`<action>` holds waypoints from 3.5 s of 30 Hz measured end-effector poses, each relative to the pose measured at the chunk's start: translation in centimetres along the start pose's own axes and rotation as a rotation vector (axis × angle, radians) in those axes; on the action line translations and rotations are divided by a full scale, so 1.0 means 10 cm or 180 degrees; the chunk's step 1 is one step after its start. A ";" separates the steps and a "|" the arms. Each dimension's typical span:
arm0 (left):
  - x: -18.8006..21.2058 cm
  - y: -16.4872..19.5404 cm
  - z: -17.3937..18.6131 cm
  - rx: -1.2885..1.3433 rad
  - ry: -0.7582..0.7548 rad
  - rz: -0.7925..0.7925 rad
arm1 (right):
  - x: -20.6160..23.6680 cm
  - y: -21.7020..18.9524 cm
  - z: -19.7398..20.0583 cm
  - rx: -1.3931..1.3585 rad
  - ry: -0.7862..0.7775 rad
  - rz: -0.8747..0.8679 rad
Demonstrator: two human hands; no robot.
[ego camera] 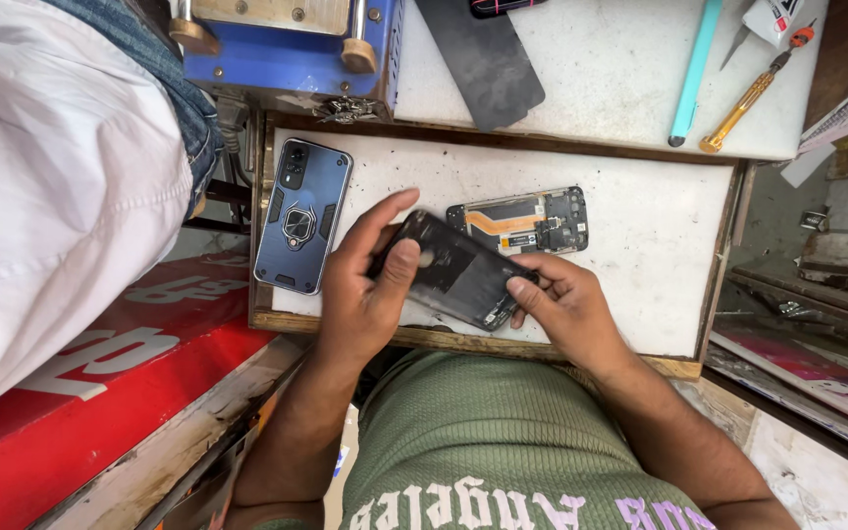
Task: The person disassembles a smartphone at a repair bench. They use a screwdriver to unscrew and pry open the phone, remove internal components, separate the back cover and midframe, and finally lift the battery out of the housing by hand.
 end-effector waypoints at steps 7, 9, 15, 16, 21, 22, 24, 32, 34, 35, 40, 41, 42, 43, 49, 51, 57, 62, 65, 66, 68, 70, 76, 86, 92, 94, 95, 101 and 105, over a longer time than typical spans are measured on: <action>0.03 -0.51 -0.13 0.1100 -0.0389 -0.0050 | 0.03 0.13 0.01 -0.1066 -0.0040 0.0101; 0.06 -0.59 -0.15 0.1027 -0.0235 0.0175 | 0.04 0.10 -0.02 -0.0806 -0.0184 0.0027; 0.03 -0.37 -0.36 0.0069 -0.0376 0.0160 | 0.03 -0.06 -0.05 -0.0537 -0.0063 0.0138; 0.03 -0.31 -0.40 -0.0216 -0.0311 0.0211 | 0.02 -0.07 -0.05 -0.0757 -0.0002 0.0114; -0.03 -0.04 -0.50 -0.1821 -0.0234 -0.0667 | -0.01 -0.07 -0.07 -0.1033 0.0235 0.0135; -0.04 -0.04 -0.50 -0.1879 -0.0357 -0.0658 | -0.01 -0.07 -0.07 -0.0986 0.0226 0.0106; -0.06 -0.03 -0.52 -0.1991 -0.0601 -0.0627 | 0.01 -0.05 -0.06 -0.0811 0.0200 0.0024; -0.02 0.05 -0.58 -0.2794 -0.0688 -0.0803 | 0.03 0.00 -0.07 -0.0365 0.0140 -0.0346; 0.01 0.04 -0.59 -0.2816 -0.0767 -0.0761 | 0.05 -0.02 -0.07 -0.0570 0.0010 -0.0363; 0.02 0.03 -0.59 -0.2796 -0.0795 -0.0756 | 0.06 -0.03 -0.07 -0.0670 -0.0058 -0.0363; 0.05 -0.04 -0.60 -0.2764 -0.0864 -0.0791 | 0.11 0.00 -0.06 -0.0878 -0.0168 -0.0566; 0.06 -0.05 -0.59 -0.2747 -0.0872 -0.0792 | 0.11 0.01 -0.06 -0.0867 -0.0176 -0.0597; 0.07 -0.05 -0.60 -0.2723 -0.0879 -0.0779 | 0.12 0.02 -0.06 -0.0868 -0.0204 -0.0621; 0.07 -0.06 -0.60 -0.2687 -0.0908 -0.0746 | 0.12 0.04 -0.06 -0.0868 -0.0238 -0.0638; 0.07 -0.09 -0.59 -0.2442 -0.0973 -0.0683 | 0.12 0.08 -0.03 -0.0869 -0.0304 -0.0678; 0.07 -0.11 -0.58 -0.2272 -0.1008 -0.0581 | 0.12 0.08 -0.03 -0.0840 -0.0351 -0.0702; 0.10 -0.23 -0.54 -0.1881 -0.0736 -0.0381 | 0.12 0.08 -0.07 -0.0881 -0.0270 -0.0450; 0.20 -0.37 -0.56 -0.1178 -0.0305 -0.0006 | 0.12 0.08 -0.12 -0.0719 -0.0031 -0.0257; 0.21 -0.40 -0.55 -0.1020 -0.0266 0.0102 | 0.11 0.04 -0.13 -0.0658 -0.0030 -0.0272; 0.21 -0.40 -0.54 -0.0981 -0.0284 0.0122 | 0.11 0.02 -0.13 -0.0527 0.0007 -0.0299; 0.18 -0.38 -0.53 -0.1111 -0.0286 0.0026 | 0.11 -0.03 -0.10 -0.0257 0.0077 -0.0339; 0.14 -0.35 -0.53 -0.1216 -0.0282 -0.0056 | 0.11 -0.07 -0.12 -0.0131 -0.0005 -0.0202; 0.09 -0.32 -0.60 -0.1607 -0.0190 -0.0149 | 0.10 -0.07 -0.16 -0.0018 0.0008 -0.0023; 0.06 -0.46 -0.62 -0.0897 0.0073 -0.0231 | 0.10 -0.04 -0.16 0.0271 0.0363 0.0215; 0.06 -0.38 -0.61 -0.1165 0.0064 -0.0331 | 0.08 -0.03 -0.20 0.0223 0.0391 0.0281; 0.05 -0.36 -0.63 -0.1248 0.0128 -0.0342 | 0.07 -0.03 -0.22 0.0170 0.0376 0.0302; 0.04 -0.34 -0.64 -0.1332 0.0193 -0.0386 | 0.07 -0.03 -0.23 0.0144 0.0367 0.0317; 0.01 -0.30 -0.65 -0.1041 0.0153 -0.0288 | 0.11 -0.06 -0.23 0.0385 0.0459 0.0369; 0.03 -0.25 -0.58 -0.0983 -0.0096 -0.0043 | 0.11 -0.07 -0.23 0.0395 0.0428 0.0301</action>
Point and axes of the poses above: each hand's wrist, its own x-axis away from the middle knuckle, its own z-axis out of the back of the hand, y = z × x, the point moved 3 cm from there along -x, towards the middle knuckle, and after that the axes turned 8 degrees about -y, right-handed, at the moved point
